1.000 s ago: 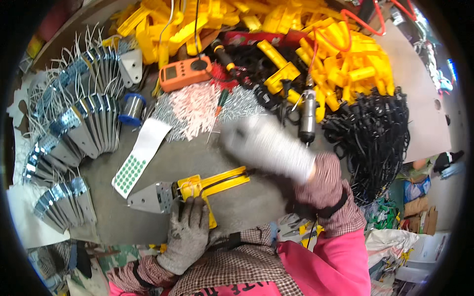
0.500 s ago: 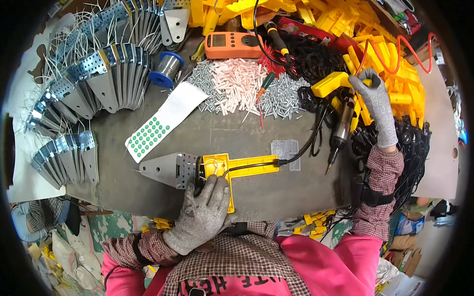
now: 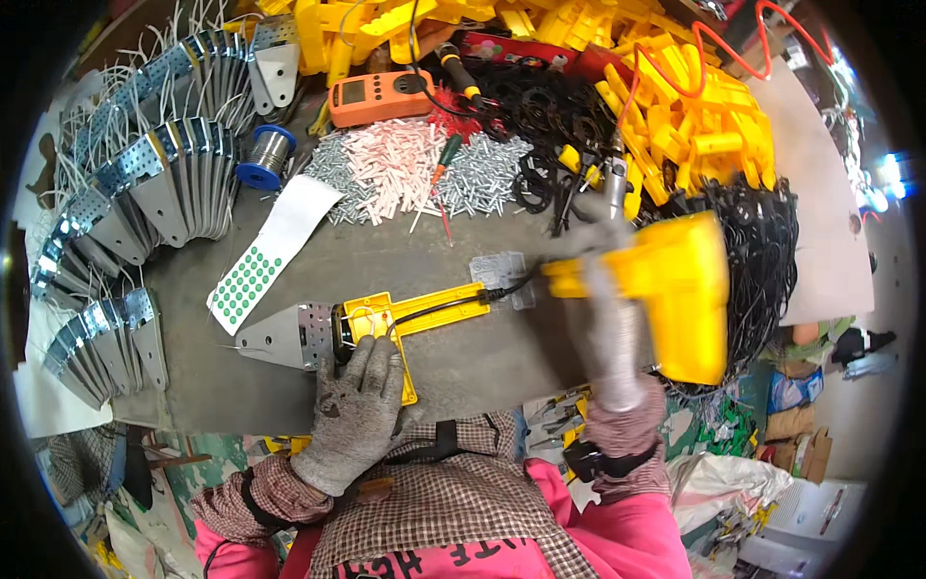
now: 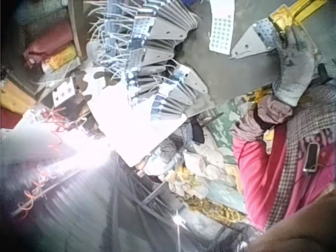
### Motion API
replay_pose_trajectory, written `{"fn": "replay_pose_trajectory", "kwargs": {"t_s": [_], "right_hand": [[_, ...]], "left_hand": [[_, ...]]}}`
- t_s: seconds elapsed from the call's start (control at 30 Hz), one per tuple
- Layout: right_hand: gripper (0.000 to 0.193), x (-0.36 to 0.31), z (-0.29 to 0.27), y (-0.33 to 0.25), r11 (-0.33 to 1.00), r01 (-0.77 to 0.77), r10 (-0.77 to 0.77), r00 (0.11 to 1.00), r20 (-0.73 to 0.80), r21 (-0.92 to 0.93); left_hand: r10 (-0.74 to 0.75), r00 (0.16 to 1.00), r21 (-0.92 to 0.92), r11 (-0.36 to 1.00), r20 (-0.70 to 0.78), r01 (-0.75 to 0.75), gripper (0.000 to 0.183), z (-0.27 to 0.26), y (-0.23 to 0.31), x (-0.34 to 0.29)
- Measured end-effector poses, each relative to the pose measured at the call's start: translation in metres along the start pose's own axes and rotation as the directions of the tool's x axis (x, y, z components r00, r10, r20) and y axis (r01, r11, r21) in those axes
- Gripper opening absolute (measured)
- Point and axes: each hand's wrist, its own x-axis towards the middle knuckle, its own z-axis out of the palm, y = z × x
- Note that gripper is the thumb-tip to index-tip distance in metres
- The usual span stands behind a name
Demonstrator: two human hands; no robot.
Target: Assemble electronic components by soldering wires and securing housings.
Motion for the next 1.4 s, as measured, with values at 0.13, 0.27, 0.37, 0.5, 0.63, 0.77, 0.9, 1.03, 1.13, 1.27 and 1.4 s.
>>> {"fn": "replay_pose_trajectory", "kwargs": {"t_s": [0.13,0.27,0.37,0.5,0.63,0.77,0.9,1.03,1.13,1.27,1.4], "right_hand": [[0.031,-0.015,0.048,0.03,0.999,-0.049,0.049,0.999,0.018,0.009],[0.028,-0.023,0.056,0.029,0.915,0.111,-0.096,0.994,0.058,-0.387],[0.046,-0.044,0.076,0.035,0.953,0.078,0.003,0.963,0.27,-0.291],[0.051,-0.022,0.077,0.042,0.718,0.448,0.03,0.745,0.666,-0.533],[0.04,-0.027,0.077,0.048,0.441,0.614,-0.045,0.743,0.668,-0.654],[0.024,0.025,0.064,0.042,0.447,0.623,-0.037,0.729,0.683,-0.641],[0.019,0.021,0.074,0.062,0.378,0.658,-0.262,0.751,0.607,-0.651],[0.017,0.019,0.071,0.049,0.416,0.477,0.23,0.768,0.597,-0.774],[0.018,0.04,0.065,0.049,0.422,0.752,0.022,0.55,0.835,-0.507],[0.019,0.074,0.108,0.046,0.535,0.696,-0.026,0.581,0.813,-0.48],[0.026,0.116,0.159,0.061,0.403,0.71,-0.066,0.651,0.756,-0.577]], "left_hand": [[0.013,1.0,-0.003,1.0,-0.018,-0.013,0.071,-0.006,-0.001,0.004],[0.022,0.998,0.017,1.0,-0.066,-0.021,0.065,-0.008,0.0,0.004],[0.048,0.998,0.074,0.996,-0.032,-0.045,0.061,-0.007,-0.001,0.002],[0.228,0.954,-0.279,0.92,-0.194,-0.277,0.046,-0.017,-0.035,-0.021],[0.206,0.963,-0.1,0.969,-0.172,-0.225,0.052,-0.031,-0.04,-0.002],[0.138,0.955,-0.177,0.966,-0.264,-0.188,0.063,-0.014,-0.03,-0.015],[0.123,0.969,-0.334,0.923,-0.213,-0.191,0.07,-0.097,-0.032,0.033],[0.065,0.979,-0.485,0.861,-0.193,-0.153,0.049,-0.053,-0.054,0.047],[-0.229,0.972,-0.413,0.891,-0.05,0.189,0.031,-0.057,-0.1,0.061],[-0.38,0.908,-0.214,0.915,-0.174,0.342,0.043,-0.04,-0.142,0.071],[-0.427,0.9,-0.09,0.903,-0.089,0.42,0.056,-0.05,-0.152,0.112]]}}
